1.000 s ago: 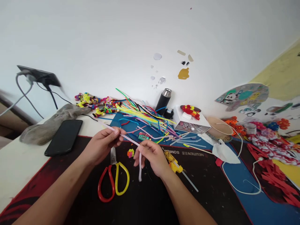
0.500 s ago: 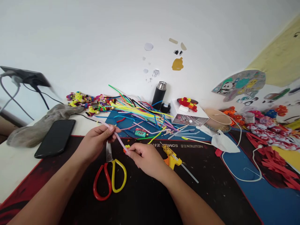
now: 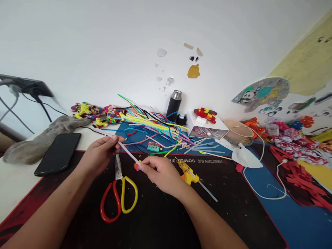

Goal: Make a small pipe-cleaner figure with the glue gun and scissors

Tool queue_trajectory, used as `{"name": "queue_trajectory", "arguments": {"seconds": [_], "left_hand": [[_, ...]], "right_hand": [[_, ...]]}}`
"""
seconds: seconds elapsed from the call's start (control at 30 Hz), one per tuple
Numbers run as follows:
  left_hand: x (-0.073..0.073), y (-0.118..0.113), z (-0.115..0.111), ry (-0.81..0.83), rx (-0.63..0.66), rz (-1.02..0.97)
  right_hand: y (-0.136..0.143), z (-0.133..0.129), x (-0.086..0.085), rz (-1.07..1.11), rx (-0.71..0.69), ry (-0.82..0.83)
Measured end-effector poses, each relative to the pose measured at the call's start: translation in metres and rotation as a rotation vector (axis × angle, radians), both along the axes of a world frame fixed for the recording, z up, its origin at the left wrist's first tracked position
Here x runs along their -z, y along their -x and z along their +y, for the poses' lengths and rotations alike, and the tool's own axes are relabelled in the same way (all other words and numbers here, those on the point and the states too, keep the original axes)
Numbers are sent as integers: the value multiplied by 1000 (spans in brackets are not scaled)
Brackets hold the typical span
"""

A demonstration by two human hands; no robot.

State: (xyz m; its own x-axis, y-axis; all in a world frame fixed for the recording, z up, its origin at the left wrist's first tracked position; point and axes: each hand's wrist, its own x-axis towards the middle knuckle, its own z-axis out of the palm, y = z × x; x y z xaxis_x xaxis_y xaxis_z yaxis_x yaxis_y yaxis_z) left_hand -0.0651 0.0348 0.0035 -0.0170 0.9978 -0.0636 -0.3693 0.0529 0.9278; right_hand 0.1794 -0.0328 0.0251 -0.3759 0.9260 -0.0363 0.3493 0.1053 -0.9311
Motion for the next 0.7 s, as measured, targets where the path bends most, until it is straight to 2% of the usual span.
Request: {"name": "queue_trajectory", "arguments": {"seconds": [0.17, 0.43, 0.57, 0.7], "left_hand": [[1, 11, 7, -20, -59, -58], [8, 20, 13, 4, -89, -108], [0, 21, 15, 58, -153, -206], [-11, 20, 15, 152, -202, -285]], "right_hand": [[-1, -1, -3, 2, -6, -5], [-5, 4, 6, 42, 43, -75], [-6, 7, 9, 196, 107, -14], [-5, 10, 4, 395, 158, 71]]}}
